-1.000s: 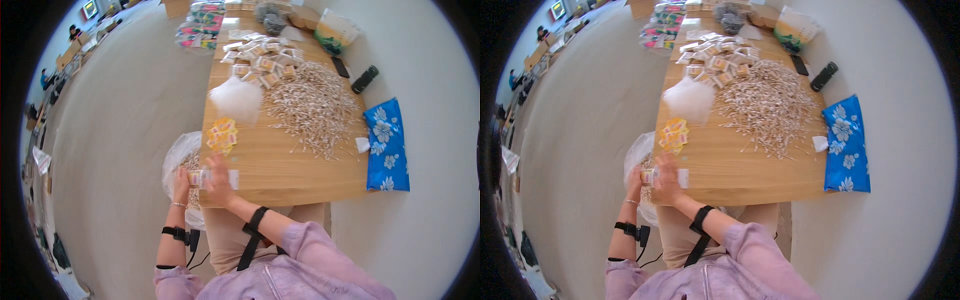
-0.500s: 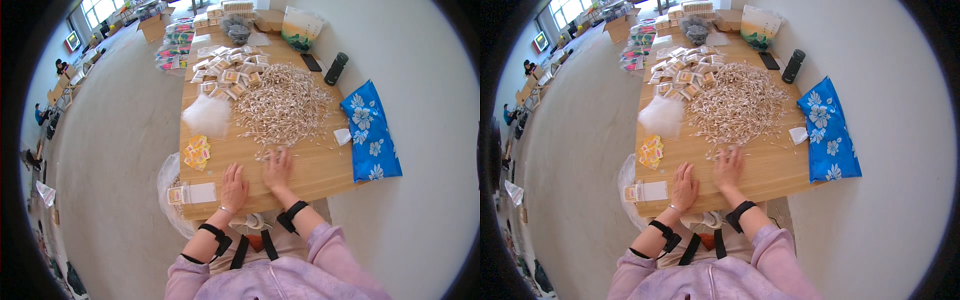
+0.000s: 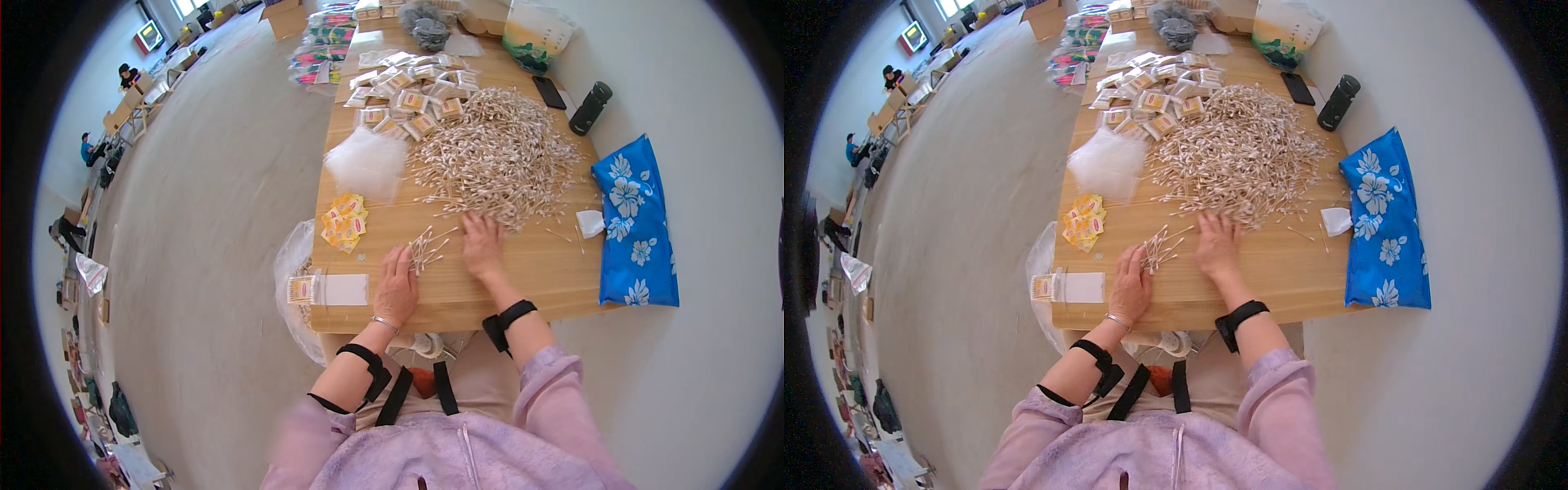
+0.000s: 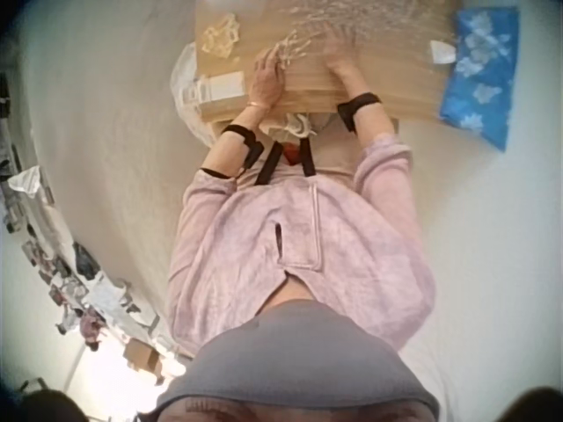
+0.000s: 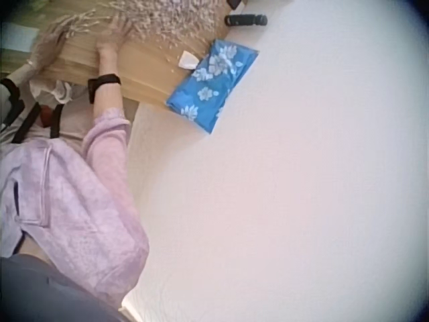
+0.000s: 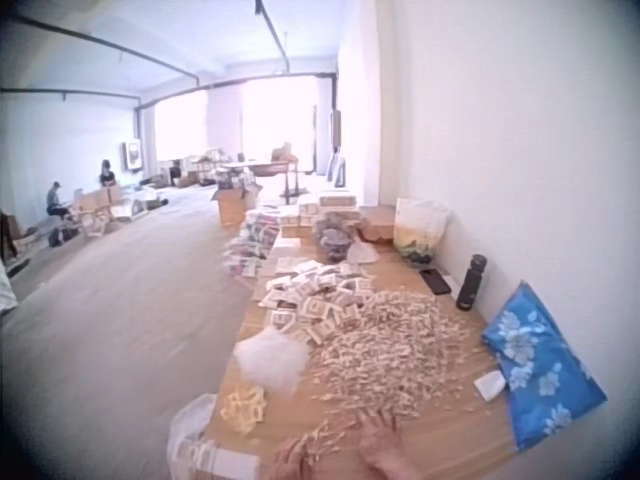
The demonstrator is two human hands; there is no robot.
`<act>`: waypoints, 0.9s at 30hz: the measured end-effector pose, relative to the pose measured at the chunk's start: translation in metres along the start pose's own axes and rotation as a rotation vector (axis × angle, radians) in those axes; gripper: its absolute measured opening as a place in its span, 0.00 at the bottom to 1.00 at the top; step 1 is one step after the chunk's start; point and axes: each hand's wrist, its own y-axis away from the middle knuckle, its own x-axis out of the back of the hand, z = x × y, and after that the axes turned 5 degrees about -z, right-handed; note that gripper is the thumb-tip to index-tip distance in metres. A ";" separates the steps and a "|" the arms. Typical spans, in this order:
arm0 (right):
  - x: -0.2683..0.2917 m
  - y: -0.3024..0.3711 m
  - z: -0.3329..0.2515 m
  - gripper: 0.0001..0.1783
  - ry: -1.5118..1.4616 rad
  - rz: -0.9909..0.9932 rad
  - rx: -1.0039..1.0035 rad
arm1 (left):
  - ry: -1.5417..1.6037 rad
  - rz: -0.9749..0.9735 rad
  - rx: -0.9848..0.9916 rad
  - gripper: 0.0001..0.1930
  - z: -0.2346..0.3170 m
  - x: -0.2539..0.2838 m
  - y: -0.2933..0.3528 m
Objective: Counting and packaging cotton swabs into small plastic bags.
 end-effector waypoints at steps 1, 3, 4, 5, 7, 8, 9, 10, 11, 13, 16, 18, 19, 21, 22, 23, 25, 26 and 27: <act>0.002 -0.002 0.001 0.23 0.026 0.048 -0.061 | -0.002 0.002 0.008 0.25 0.001 0.001 0.001; 0.006 0.001 0.001 0.24 0.040 0.016 -0.063 | 0.022 0.099 0.053 0.25 0.003 0.004 0.002; 0.012 0.002 -0.004 0.24 0.053 -0.011 -0.070 | 0.019 0.101 0.060 0.25 0.002 0.005 0.003; 0.014 0.004 -0.013 0.24 0.050 -0.016 -0.064 | 0.002 0.109 0.074 0.25 0.002 0.007 0.004; 0.013 0.007 -0.037 0.24 -0.098 -0.014 0.286 | -0.014 0.118 0.087 0.25 0.004 0.009 0.004; 0.009 0.008 -0.047 0.24 -0.096 -0.014 0.283 | -0.023 0.093 0.086 0.24 0.005 0.009 0.003; 0.005 0.009 -0.057 0.23 -0.084 -0.023 0.346 | -0.032 0.069 0.086 0.23 0.005 0.008 0.002; 0.003 0.009 -0.061 0.22 -0.072 -0.030 0.412 | -0.031 0.070 0.084 0.23 0.004 0.007 0.002; -0.001 0.008 -0.058 0.22 -0.069 -0.028 0.411 | -0.012 0.080 0.066 0.21 0.002 0.005 0.001; -0.013 0.006 -0.053 0.17 -0.188 -0.063 0.391 | 0.008 0.093 0.054 0.18 0.000 0.004 0.001; -0.011 0.016 -0.029 0.15 -0.233 -0.037 0.343 | 0.037 0.151 -0.003 0.13 -0.004 0.003 0.001; -0.003 0.030 -0.021 0.14 -0.248 0.004 0.314 | 0.068 0.175 -0.039 0.12 -0.012 0.001 0.004; 0.003 0.036 -0.020 0.13 -0.259 0.053 0.274 | 0.074 0.172 -0.037 0.12 -0.011 0.002 0.004; 0.012 0.046 -0.023 0.12 -0.248 0.083 0.264 | 0.093 0.156 0.039 0.13 -0.008 0.003 0.005; 0.019 0.050 -0.024 0.11 -0.238 0.121 0.255 | 0.098 0.154 0.036 0.13 -0.006 0.003 0.004; 0.024 0.053 -0.026 0.11 -0.235 0.121 0.252 | 0.100 0.165 0.048 0.12 -0.005 0.003 0.004; 0.030 0.058 -0.031 0.09 -0.172 0.091 0.279 | 0.103 0.177 0.059 0.11 -0.007 0.001 0.004; 0.030 0.059 -0.031 0.09 -0.171 0.093 0.279 | 0.079 0.172 0.046 0.11 -0.010 -0.001 0.004; 0.028 0.060 -0.032 0.09 -0.196 0.072 0.303 | 0.053 0.167 0.035 0.10 -0.013 -0.002 0.005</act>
